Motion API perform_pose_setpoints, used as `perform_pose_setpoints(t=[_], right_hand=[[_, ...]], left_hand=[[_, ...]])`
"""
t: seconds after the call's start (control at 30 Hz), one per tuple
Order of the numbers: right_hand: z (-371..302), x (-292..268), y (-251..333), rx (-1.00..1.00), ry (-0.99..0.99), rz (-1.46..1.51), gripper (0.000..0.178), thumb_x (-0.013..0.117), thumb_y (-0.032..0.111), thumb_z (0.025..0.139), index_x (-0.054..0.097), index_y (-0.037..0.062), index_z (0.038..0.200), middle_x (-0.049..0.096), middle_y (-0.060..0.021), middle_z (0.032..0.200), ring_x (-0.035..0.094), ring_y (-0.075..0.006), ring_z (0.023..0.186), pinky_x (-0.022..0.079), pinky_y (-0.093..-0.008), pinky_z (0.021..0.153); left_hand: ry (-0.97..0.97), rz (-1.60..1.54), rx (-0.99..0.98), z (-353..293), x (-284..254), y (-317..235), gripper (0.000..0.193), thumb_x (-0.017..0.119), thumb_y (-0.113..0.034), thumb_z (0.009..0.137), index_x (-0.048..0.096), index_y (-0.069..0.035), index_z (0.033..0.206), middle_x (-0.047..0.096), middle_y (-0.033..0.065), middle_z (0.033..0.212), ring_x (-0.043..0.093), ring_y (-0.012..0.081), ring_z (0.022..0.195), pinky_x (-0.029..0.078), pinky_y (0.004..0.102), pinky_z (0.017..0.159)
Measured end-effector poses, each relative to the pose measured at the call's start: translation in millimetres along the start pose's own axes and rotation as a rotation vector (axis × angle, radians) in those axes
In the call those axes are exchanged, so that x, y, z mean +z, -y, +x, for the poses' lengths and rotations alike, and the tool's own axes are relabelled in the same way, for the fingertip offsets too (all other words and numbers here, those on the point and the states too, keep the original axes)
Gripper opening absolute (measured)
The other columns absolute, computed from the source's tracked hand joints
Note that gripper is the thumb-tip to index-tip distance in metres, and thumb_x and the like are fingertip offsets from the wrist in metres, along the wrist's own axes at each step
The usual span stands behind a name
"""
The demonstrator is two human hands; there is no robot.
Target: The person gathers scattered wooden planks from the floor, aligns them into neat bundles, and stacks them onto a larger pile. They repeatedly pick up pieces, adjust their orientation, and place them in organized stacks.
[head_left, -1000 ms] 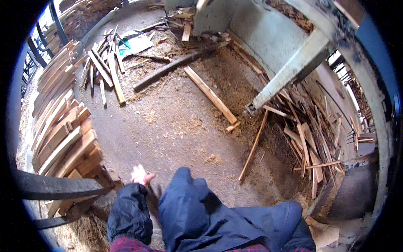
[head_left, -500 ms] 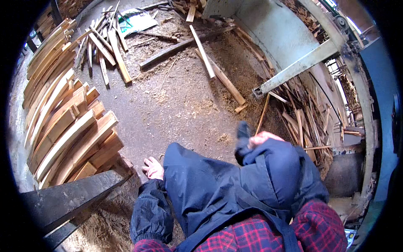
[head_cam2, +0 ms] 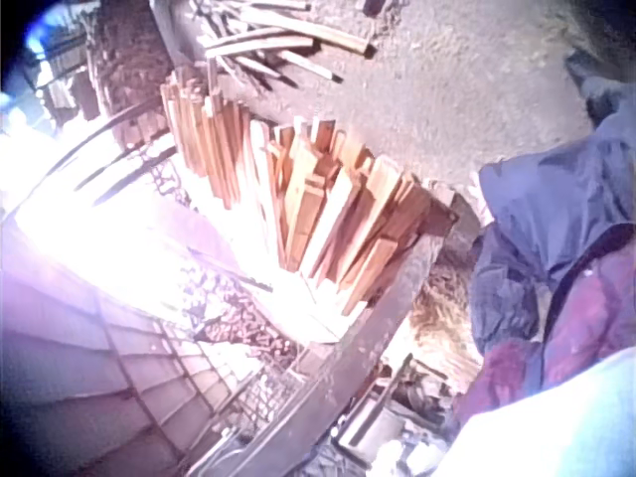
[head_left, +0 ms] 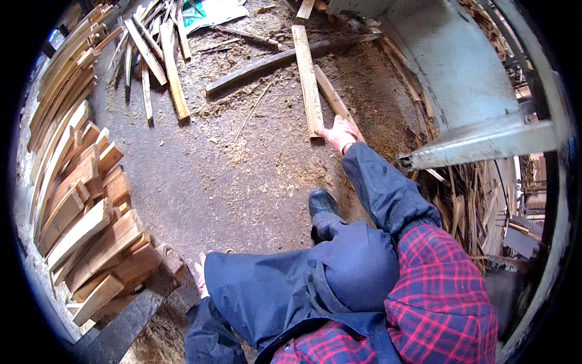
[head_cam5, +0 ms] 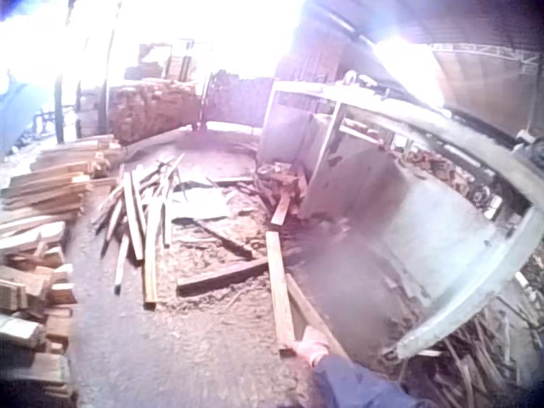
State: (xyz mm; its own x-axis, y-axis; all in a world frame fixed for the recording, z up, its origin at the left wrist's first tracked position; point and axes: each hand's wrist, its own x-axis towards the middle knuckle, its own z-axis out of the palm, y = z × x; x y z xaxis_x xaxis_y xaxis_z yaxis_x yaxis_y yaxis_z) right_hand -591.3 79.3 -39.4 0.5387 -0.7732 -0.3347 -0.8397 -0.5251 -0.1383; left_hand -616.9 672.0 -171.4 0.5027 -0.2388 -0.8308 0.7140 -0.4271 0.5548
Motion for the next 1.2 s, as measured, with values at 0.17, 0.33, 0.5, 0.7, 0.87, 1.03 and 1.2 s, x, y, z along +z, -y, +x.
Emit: perform_pose_setpoints(t=[0.17,0.33,0.5,0.7,0.87,1.03,1.2], right_hand=[[76.5,14.9,-12.7,-0.169,-0.319,0.033,0.074,0.064,0.069,0.069,0.066,0.0004,0.099,0.064,-0.0248,0.093,0.064,-0.0336,0.085,0.051,-0.0441,0.074],[90.9,25.2,-84.9,-0.13,-0.031,-0.006,0.098,0.072,0.055,0.068,0.035,-0.0005,0.14,0.034,-0.0247,0.144,0.033,-0.0388,0.133,0.031,-0.0443,0.108],[65.4,-2.8,-84.8,0.022,0.064,0.082,0.073,0.074,0.046,0.07,0.052,-0.0001,0.122,0.06,-0.0233,0.114,0.056,-0.0383,0.11,0.044,-0.0417,0.094],[43.0,-17.5,-117.4,-0.206,-0.346,0.314,0.066,0.078,0.043,0.069,0.058,-0.0015,0.114,0.064,-0.0238,0.105,0.062,-0.036,0.098,0.048,-0.0412,0.085],[3.6,-82.7,50.8,-0.618,0.169,0.929,0.036,0.072,0.023,0.08,0.06,-0.0016,0.103,0.062,-0.0041,0.086,0.058,-0.0127,0.075,0.048,-0.0272,0.071],[-115.3,-113.0,228.2,-0.917,0.689,1.157,0.042,0.065,0.03,0.084,0.058,-0.0029,0.11,0.061,-0.0034,0.086,0.057,-0.0121,0.074,0.047,-0.0265,0.07],[-147.1,-112.7,243.0,-1.219,0.593,1.11,0.056,0.07,0.02,0.083,0.047,-0.0035,0.128,0.063,-0.0132,0.106,0.058,-0.0184,0.1,0.05,-0.0311,0.087]], left_hand=[[0.104,-0.513,-0.066,-16.3,-18.4,-16.8,0.036,0.044,-0.022,0.095,0.052,-0.001,0.123,0.057,0.0159,0.117,0.056,0.0279,0.104,0.047,0.0353,0.087],[0.129,-0.623,-0.008,-22.9,-32.0,-34.6,0.034,0.044,-0.02,0.096,0.056,0.002,0.119,0.064,0.0149,0.11,0.06,0.0223,0.1,0.049,0.0303,0.085],[0.022,-0.37,0.1,-71.1,45.5,-130.5,0.031,0.055,-0.018,0.091,0.059,0.003,0.115,0.065,0.0117,0.104,0.061,0.018,0.094,0.049,0.0284,0.082],[-0.193,0.145,0.383,-68.2,140.3,-228.7,0.03,0.063,-0.019,0.087,0.064,0.002,0.108,0.067,0.0094,0.097,0.062,0.0149,0.089,0.049,0.0271,0.078],[-0.045,0.069,0.608,-58.5,183.0,-303.4,0.053,0.072,-0.037,0.082,0.059,-0.006,0.123,0.066,0.0098,0.106,0.062,0.0162,0.092,0.049,0.0278,0.082],[0.219,-0.431,0.886,-86.5,200.9,-346.1,0.072,0.075,-0.022,0.079,0.036,-0.003,0.137,0.056,0.0114,0.118,0.055,0.0199,0.106,0.045,0.0325,0.094],[-0.221,-0.623,1.226,-156.5,115.2,-336.7,0.035,0.06,-0.028,0.086,0.054,-0.001,0.109,0.063,0.0083,0.094,0.061,0.0175,0.083,0.051,0.0317,0.078]])
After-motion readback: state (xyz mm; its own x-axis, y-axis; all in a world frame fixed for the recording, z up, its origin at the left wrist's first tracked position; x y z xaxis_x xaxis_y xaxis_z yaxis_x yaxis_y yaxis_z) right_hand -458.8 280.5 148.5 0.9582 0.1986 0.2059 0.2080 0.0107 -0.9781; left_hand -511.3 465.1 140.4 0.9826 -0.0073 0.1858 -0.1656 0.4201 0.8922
